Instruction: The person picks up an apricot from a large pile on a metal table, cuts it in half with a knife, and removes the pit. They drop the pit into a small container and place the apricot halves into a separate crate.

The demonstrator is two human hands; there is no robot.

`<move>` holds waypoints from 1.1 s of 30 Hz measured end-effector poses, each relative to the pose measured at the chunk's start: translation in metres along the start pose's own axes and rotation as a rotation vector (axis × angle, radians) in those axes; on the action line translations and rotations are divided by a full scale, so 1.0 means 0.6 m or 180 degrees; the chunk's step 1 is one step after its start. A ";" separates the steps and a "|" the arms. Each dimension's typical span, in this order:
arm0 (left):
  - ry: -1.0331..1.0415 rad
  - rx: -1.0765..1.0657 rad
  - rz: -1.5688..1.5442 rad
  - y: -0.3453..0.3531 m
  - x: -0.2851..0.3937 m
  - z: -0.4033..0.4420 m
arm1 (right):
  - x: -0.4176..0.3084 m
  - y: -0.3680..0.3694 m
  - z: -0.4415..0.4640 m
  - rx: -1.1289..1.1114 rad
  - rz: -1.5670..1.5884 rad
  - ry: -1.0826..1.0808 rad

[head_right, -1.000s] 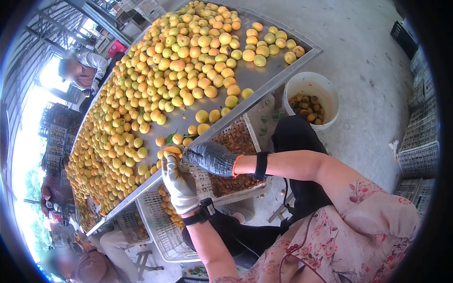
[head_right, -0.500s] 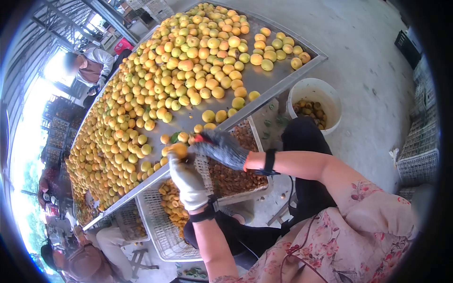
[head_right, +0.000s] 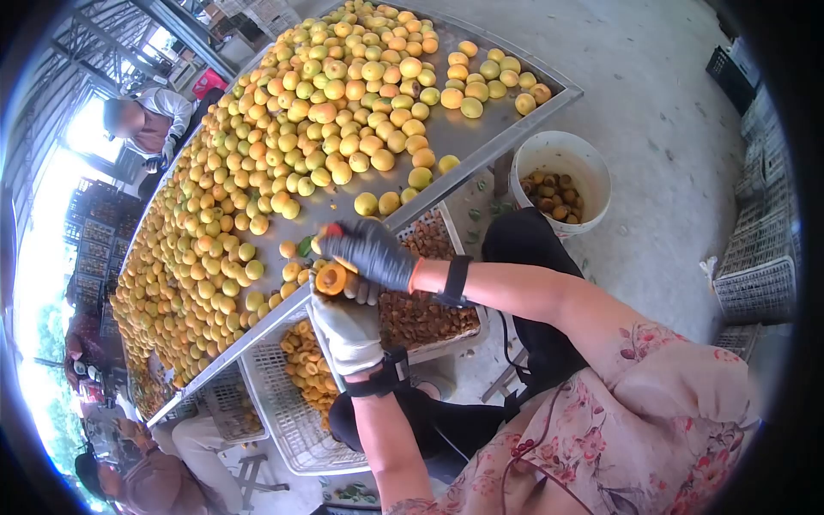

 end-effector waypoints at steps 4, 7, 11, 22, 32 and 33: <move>0.0076 -0.0009 -0.0136 -0.013 0.010 -0.020 | 0.063 -0.024 0.030 -0.0398 0.0138 -0.1813; 0.0123 0.0039 0.0010 -0.031 0.013 -0.037 | 0.045 -0.001 0.007 -0.0310 -0.1172 -0.2725; 0.0060 0.0898 0.0498 -0.038 0.013 -0.063 | 0.012 0.036 -0.008 0.0190 -0.2701 -0.3693; -0.0099 0.1245 0.0413 -0.025 -0.005 -0.073 | 0.017 0.053 -0.021 0.0396 -0.2033 -0.2170; 0.2015 0.2124 0.2404 -0.041 -0.052 -0.039 | 0.032 0.059 -0.011 -0.0066 0.1182 -0.0975; 0.1132 0.2043 0.1824 -0.038 -0.049 -0.045 | 0.028 0.055 -0.005 -0.0058 0.1184 -0.0974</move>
Point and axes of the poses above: each hand's wrist, its own z-axis towards the middle knuckle, its own y-axis out of the palm, x = y × z, the point moved 2 cm from there along z, towards the middle knuckle, and after that the axes turned 13 degrees about z, right-handed, at the moved point
